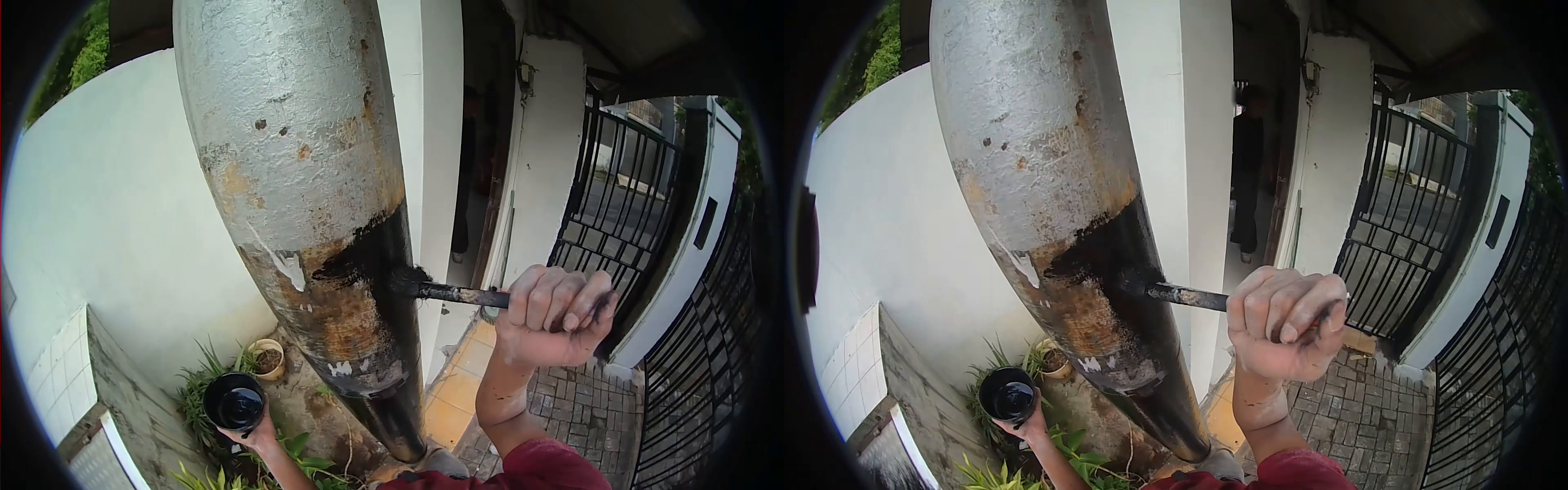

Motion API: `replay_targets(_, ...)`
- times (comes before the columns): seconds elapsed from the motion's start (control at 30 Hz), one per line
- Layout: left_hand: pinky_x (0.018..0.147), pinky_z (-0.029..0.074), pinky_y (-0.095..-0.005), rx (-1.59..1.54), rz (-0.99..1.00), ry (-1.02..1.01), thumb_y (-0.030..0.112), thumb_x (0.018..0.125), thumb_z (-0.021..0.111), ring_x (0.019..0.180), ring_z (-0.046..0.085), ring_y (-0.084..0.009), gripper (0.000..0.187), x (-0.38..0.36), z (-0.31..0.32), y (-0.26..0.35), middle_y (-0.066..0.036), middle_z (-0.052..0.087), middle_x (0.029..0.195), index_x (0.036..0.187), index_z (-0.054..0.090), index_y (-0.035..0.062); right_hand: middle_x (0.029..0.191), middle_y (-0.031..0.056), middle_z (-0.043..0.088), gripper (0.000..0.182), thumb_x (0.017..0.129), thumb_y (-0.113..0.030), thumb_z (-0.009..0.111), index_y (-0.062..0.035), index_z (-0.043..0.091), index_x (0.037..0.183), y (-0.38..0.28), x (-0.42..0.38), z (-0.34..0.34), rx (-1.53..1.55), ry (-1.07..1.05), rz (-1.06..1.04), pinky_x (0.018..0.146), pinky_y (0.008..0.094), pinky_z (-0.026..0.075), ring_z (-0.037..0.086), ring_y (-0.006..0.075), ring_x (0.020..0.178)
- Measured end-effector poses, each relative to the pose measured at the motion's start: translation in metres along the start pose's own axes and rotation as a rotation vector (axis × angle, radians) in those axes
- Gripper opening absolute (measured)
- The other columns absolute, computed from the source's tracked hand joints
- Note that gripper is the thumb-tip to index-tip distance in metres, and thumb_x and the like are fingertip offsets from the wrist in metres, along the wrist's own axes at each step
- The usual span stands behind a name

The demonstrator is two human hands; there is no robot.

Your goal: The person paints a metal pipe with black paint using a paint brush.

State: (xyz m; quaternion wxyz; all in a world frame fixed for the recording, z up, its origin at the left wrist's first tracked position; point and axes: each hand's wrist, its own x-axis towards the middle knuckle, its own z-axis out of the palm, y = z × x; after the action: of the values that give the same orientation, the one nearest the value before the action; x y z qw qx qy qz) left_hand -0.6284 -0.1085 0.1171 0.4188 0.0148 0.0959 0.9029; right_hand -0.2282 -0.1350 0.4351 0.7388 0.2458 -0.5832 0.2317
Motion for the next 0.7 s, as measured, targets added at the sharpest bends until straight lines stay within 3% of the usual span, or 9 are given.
replay_targets(0.1,0.098,0.031,-0.0649,-0.030,-0.064,0.079,0.069,0.077,0.051,0.129,0.039,-0.0345,0.068,-0.008,-0.020,0.008,-0.009,0.045,0.139,0.129,0.052,0.0249,0.037,0.0001,0.031,0.041,0.099,-0.030,0.043,-0.0081,0.039,0.065,-0.016,-0.031,-0.018,-0.035,0.091,0.147,0.027,0.0260,0.023,0.023,0.0098,0.026)
replay_targets(0.17,0.098,0.032,-0.0635,-0.017,-0.053,0.100,0.069,0.076,0.051,0.128,0.040,-0.0342,0.068,-0.011,-0.029,0.013,-0.009,0.046,0.138,0.128,0.053,0.0243,0.036,-0.0007,0.030,0.040,0.099,-0.030,0.044,-0.0088,0.039,0.065,-0.027,-0.029,-0.029,-0.034,-0.004,0.177,0.026,0.0247,0.023,0.023,0.0085,0.026)
replay_targets(0.27,0.098,0.033,-0.0608,-0.004,-0.047,0.095,0.070,0.074,0.052,0.127,0.041,-0.0340,0.072,-0.015,-0.026,0.021,-0.009,0.048,0.137,0.128,0.052,0.0226,0.036,-0.0022,0.030,0.042,0.099,-0.032,0.041,-0.0095,0.038,0.065,-0.022,-0.012,-0.038,0.099,0.057,-0.086,0.025,0.0206,0.020,0.021,0.0063,0.025)
replay_targets(0.37,0.100,0.032,-0.0599,0.011,-0.050,0.040,0.072,0.077,0.045,0.129,0.038,-0.0347,0.072,-0.020,-0.013,0.019,-0.009,0.046,0.139,0.130,0.051,0.0235,0.036,-0.0014,0.030,0.042,0.099,-0.034,0.040,-0.0092,0.039,0.066,0.005,0.004,-0.048,0.163,0.050,-0.085,0.025,0.0228,0.022,0.022,0.0076,0.025)
replay_targets(0.4,0.102,0.029,-0.0613,0.024,0.017,0.115,0.072,0.079,0.043,0.133,0.034,-0.0343,0.071,-0.015,-0.016,0.018,-0.008,0.044,0.141,0.132,0.050,0.0250,0.035,-0.0003,0.029,0.044,0.099,-0.034,0.043,-0.0088,0.038,0.063,0.009,0.000,-0.049,0.143,0.089,0.049,0.026,0.0258,0.024,0.022,0.0094,0.025)
replay_targets(0.43,0.102,0.029,-0.0613,0.031,0.040,0.121,0.072,0.079,0.043,0.133,0.034,-0.0343,0.071,-0.019,-0.007,0.016,-0.008,0.044,0.141,0.132,0.050,0.0250,0.035,-0.0003,0.029,0.044,0.099,-0.034,0.043,-0.0088,0.038,0.063,0.007,-0.009,-0.054,0.164,0.100,0.055,0.026,0.0258,0.024,0.022,0.0094,0.025)
replay_targets(0.53,0.103,0.024,-0.0657,-0.035,0.076,0.200,0.071,0.081,0.040,0.136,0.030,-0.0338,0.070,-0.027,0.007,0.003,-0.008,0.040,0.144,0.134,0.047,0.0264,0.036,0.0001,0.027,0.053,0.093,-0.036,0.057,-0.0061,0.040,0.053,-0.006,-0.030,-0.063,-0.046,0.224,0.357,0.028,0.0293,0.022,0.022,0.0115,0.028)
replay_targets(0.63,0.103,0.024,-0.0661,-0.072,0.055,0.184,0.072,0.081,0.039,0.135,0.030,-0.0341,0.072,-0.026,0.011,-0.006,-0.009,0.039,0.145,0.135,0.047,0.0243,0.037,-0.0001,0.028,0.053,0.092,-0.037,0.060,-0.0053,0.042,0.053,-0.016,-0.020,-0.085,-0.046,0.073,0.539,0.028,0.0294,0.023,0.022,0.0118,0.027)
replay_targets(0.7,0.103,0.026,-0.0641,-0.024,0.082,0.163,0.073,0.077,0.043,0.134,0.034,-0.0335,0.075,-0.011,-0.002,-0.007,-0.009,0.043,0.142,0.133,0.049,0.0235,0.036,0.0001,0.029,0.051,0.092,-0.036,0.061,-0.0054,0.043,0.055,-0.011,-0.006,-0.104,0.088,0.087,0.478,0.028,0.0300,0.024,0.022,0.0123,0.027)
